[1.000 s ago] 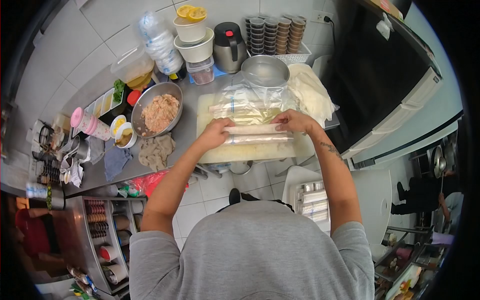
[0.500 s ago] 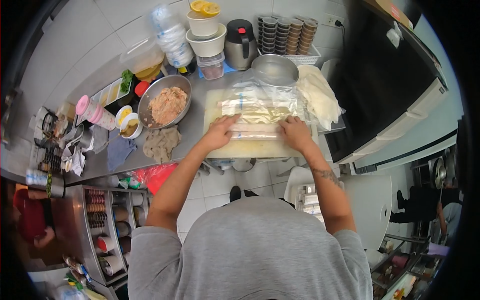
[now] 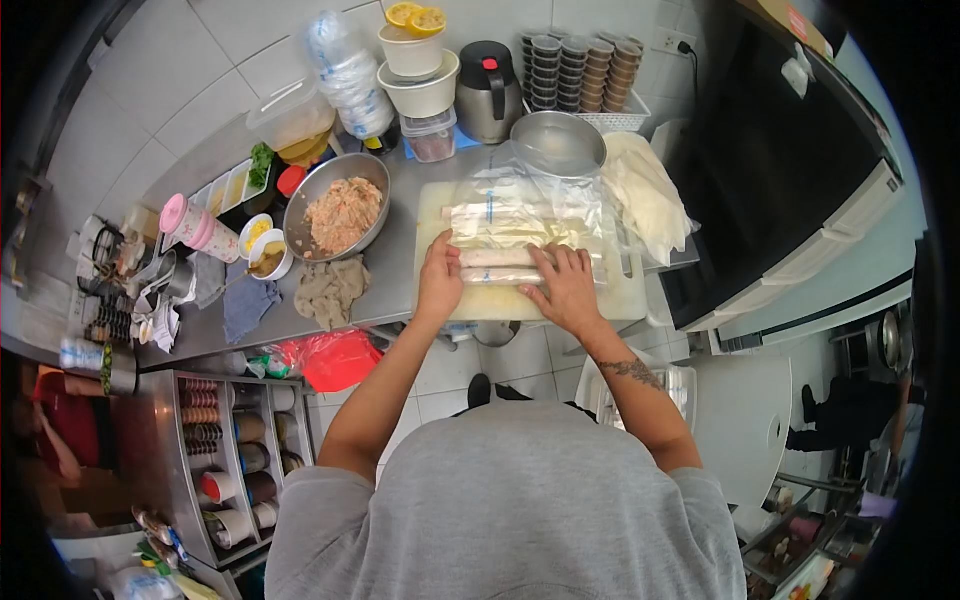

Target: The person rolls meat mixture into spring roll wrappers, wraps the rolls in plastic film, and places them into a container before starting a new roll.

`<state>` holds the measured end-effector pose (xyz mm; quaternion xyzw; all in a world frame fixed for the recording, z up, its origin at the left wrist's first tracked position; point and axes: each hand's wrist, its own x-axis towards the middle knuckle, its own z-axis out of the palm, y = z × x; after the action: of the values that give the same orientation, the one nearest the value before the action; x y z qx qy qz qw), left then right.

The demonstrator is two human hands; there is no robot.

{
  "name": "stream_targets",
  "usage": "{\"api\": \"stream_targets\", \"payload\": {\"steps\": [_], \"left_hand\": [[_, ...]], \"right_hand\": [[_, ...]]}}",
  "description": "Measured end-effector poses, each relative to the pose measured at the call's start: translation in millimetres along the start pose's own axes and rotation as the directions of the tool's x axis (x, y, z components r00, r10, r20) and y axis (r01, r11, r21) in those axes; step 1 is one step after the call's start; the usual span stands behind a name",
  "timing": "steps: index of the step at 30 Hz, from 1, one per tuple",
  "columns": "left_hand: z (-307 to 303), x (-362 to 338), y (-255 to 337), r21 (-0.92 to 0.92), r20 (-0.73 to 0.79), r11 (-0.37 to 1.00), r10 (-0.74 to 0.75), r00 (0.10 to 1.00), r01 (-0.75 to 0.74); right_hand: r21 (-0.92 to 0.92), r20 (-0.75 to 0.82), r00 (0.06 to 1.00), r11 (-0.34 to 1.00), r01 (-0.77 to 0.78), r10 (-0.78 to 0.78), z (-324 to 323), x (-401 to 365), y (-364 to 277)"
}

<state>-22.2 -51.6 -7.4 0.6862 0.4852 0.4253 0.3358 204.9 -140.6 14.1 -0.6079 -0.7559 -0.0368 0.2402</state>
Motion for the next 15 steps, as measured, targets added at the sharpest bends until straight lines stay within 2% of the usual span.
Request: {"api": "stream_targets", "payload": {"steps": [2, 5, 8, 11, 15], "left_hand": [[1, -1, -3, -0.002, -0.034, 1.000, 0.029, 0.999, -0.029], [-8, 2, -16, 0.130, -0.126, 0.986, 0.121, 0.985, -0.105], [-13, 2, 1, 0.051, -0.054, 0.998, -0.019, 0.998, 0.022], [-2, 9, -7, 0.218, -0.021, 0.976, 0.004, 1.000, 0.001], [7, 12, -12, 0.217, -0.028, 0.974, 0.065, 0.997, -0.058]], "right_hand": [[0.013, -0.019, 1.000, 1.000, 0.011, -0.011, 0, 1, 0], [0.021, -0.031, 0.999, 1.000, 0.011, -0.010, -1, -2, -1], [0.016, -0.035, 0.999, 1.000, 0.003, -0.003, 0, -2, -1], [0.027, -0.022, 1.000, 1.000, -0.005, 0.006, 1, -1, -1], [0.053, -0.018, 1.000, 0.999, -0.009, 0.010, -1, -2, -1]]}}
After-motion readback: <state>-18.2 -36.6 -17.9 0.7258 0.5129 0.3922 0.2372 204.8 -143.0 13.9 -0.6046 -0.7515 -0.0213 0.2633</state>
